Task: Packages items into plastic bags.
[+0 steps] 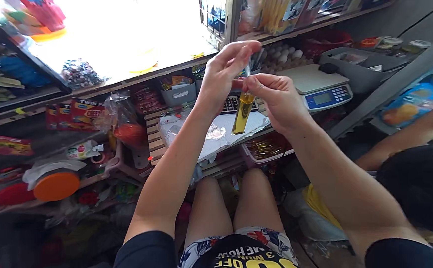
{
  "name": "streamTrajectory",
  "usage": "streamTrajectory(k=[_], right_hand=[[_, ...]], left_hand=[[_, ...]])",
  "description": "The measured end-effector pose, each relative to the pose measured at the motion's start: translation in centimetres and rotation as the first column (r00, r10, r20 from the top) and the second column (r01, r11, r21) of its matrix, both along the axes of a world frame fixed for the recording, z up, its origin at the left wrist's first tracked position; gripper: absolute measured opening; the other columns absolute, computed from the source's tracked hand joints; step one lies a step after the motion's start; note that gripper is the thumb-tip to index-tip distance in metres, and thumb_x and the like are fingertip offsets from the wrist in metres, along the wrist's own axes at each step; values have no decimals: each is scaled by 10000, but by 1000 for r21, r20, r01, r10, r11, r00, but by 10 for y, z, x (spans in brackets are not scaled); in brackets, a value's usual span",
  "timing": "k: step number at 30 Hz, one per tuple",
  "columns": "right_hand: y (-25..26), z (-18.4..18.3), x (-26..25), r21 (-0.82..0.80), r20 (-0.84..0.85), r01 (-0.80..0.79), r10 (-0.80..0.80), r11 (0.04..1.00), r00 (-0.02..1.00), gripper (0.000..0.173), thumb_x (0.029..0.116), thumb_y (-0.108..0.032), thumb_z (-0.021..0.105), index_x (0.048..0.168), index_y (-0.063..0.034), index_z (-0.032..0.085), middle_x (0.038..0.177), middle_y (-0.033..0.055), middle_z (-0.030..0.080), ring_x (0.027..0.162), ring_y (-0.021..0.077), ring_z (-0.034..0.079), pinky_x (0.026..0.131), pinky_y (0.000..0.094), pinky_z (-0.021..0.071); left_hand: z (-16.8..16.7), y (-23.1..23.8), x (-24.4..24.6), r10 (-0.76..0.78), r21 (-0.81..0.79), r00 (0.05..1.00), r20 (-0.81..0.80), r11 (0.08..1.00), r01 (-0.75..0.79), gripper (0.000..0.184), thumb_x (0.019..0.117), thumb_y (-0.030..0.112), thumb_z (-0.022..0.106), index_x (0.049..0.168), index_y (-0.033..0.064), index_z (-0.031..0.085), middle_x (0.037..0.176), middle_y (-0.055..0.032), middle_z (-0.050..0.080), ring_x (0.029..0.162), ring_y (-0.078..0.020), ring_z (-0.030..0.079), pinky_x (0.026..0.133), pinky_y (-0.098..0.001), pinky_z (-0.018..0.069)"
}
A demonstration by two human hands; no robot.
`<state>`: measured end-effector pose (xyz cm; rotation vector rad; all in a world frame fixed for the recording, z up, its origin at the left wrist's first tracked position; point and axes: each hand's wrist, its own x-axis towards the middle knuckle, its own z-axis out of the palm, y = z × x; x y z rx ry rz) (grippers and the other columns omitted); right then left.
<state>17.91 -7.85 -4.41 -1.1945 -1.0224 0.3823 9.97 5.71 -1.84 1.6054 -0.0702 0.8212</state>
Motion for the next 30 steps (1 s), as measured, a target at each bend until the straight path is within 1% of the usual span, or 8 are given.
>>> streamTrajectory(k=[2,5,11,15,18,22,25,30], right_hand=[[-6,0,6,52,-29,-57,59,997,998,280,1080,-119,472,995,-39,727,1075,46,762,1128,114,680,1040,307,519],[-18,-1,15,120,-127,-103,118,987,985,323,1102,-151,407,1026,-31,696,1176,90,747,1208,146,654,1083,328,482],[-36,-8,14,79,-277,-82,101,993,955,322,1108,-204,421,1057,-79,714,1229,60,733,1233,117,630,1070,298,478],[-46,-18,6,65,-226,55,-39,996,973,325,1099,-184,437,1022,-74,733,1236,45,731,1228,123,632,1064,314,483],[-40,-34,-6,68,-232,151,-131,986,964,306,1094,-175,458,1045,-57,737,1213,54,741,1224,144,642,1073,336,485],[-33,-52,-10,75,-337,56,-27,996,941,304,1090,-145,453,1030,-44,734,1083,83,764,1101,163,694,1010,328,531],[-39,-56,-8,31,-370,-16,27,999,928,305,1081,-117,453,1002,-29,734,1043,99,771,1072,159,705,996,312,534],[-49,-65,-13,38,-251,78,-66,996,966,311,1071,-89,463,970,-19,749,1106,90,768,1116,132,690,1001,280,529]], left_hand=[[-25,-1,-10,-130,-73,983,-131,990,122,454,1122,349,290,1472,120,469,1331,-38,608,1126,-131,639,930,-319,545],[-89,-19,-23,-362,-270,891,-275,918,290,673,1057,628,220,1409,157,550,1234,-12,691,1069,-120,672,884,-293,560],[-146,-57,-32,-694,-651,704,151,466,599,409,1030,338,599,1338,77,543,1050,-36,665,911,-136,672,852,-302,581],[-141,-74,-43,-74,-188,996,-47,980,64,346,973,102,654,1302,3,612,1083,-34,682,927,-71,666,841,-245,572],[-152,-75,-36,508,276,861,40,822,-498,439,807,174,835,1202,32,708,986,-112,589,818,-127,576,712,-235,508],[-163,-76,-44,-153,-94,970,-188,986,138,362,981,320,630,1224,54,666,1169,-32,609,1021,-79,601,862,-247,531],[-173,-77,-51,-580,-511,811,-77,721,468,518,1034,561,458,1222,114,638,1172,41,680,1073,-63,632,943,-266,520],[-182,-84,-48,119,105,989,-87,988,-110,315,1054,292,531,1023,-1,642,1228,-95,571,1151,-94,561,958,-238,500]])
